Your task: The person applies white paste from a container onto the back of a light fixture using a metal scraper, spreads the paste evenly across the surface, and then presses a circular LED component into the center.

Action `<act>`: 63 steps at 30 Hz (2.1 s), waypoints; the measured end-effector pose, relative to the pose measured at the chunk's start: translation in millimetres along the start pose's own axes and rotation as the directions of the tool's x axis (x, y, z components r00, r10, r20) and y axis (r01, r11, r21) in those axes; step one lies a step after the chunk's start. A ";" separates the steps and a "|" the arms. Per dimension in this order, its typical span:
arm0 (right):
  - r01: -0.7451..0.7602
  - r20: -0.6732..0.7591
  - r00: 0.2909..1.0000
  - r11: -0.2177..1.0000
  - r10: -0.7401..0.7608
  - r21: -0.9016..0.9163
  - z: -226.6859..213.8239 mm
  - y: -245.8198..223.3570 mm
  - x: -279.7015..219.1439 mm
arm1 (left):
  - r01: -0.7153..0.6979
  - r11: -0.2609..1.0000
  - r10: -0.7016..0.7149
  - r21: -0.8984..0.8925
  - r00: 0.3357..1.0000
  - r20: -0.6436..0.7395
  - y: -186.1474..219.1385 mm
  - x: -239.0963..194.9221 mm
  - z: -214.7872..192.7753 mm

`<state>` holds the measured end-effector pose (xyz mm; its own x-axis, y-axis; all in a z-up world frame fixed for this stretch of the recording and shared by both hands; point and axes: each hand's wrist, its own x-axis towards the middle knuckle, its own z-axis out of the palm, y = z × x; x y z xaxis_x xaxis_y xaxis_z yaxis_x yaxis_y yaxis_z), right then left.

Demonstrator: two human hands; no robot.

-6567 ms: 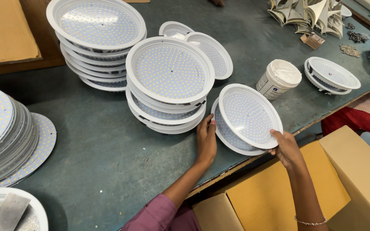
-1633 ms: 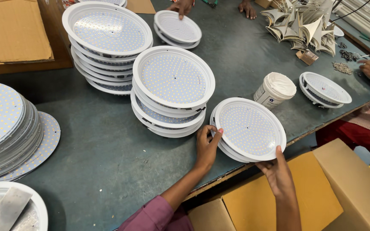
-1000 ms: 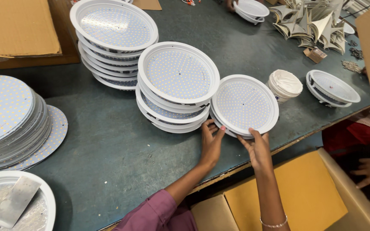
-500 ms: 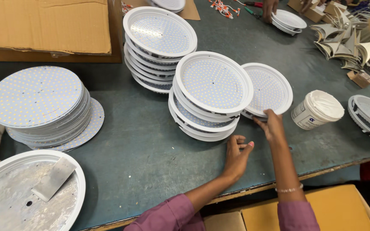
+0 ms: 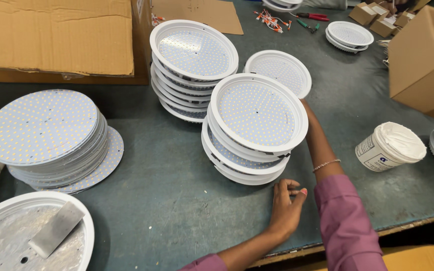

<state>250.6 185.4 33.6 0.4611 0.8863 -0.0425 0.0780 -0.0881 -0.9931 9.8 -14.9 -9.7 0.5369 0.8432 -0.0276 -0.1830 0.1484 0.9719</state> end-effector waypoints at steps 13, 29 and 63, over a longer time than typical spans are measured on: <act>-0.022 0.069 0.998 0.903 -0.009 0.429 22.9 16.2 -11.3 | 0.001 0.995 -0.003 0.103 1.000 0.022 2.9 0.8 -2.1; -0.009 0.039 0.999 0.951 -0.003 0.308 14.4 22.0 13.0 | 0.080 0.993 -0.082 -0.090 0.996 -0.027 -5.7 9.9 -2.4; 0.000 -0.500 0.814 0.861 -0.296 -0.508 1.1 55.0 -313.7 | -0.154 0.980 0.176 -0.123 0.966 0.190 -14.5 17.0 -8.0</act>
<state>109.3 -97.0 -7.8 0.7944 0.5200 0.3141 0.5167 -0.3065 -0.7994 14.9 1.4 -26.0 0.6426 0.7427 0.1884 -0.3634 0.0790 0.9283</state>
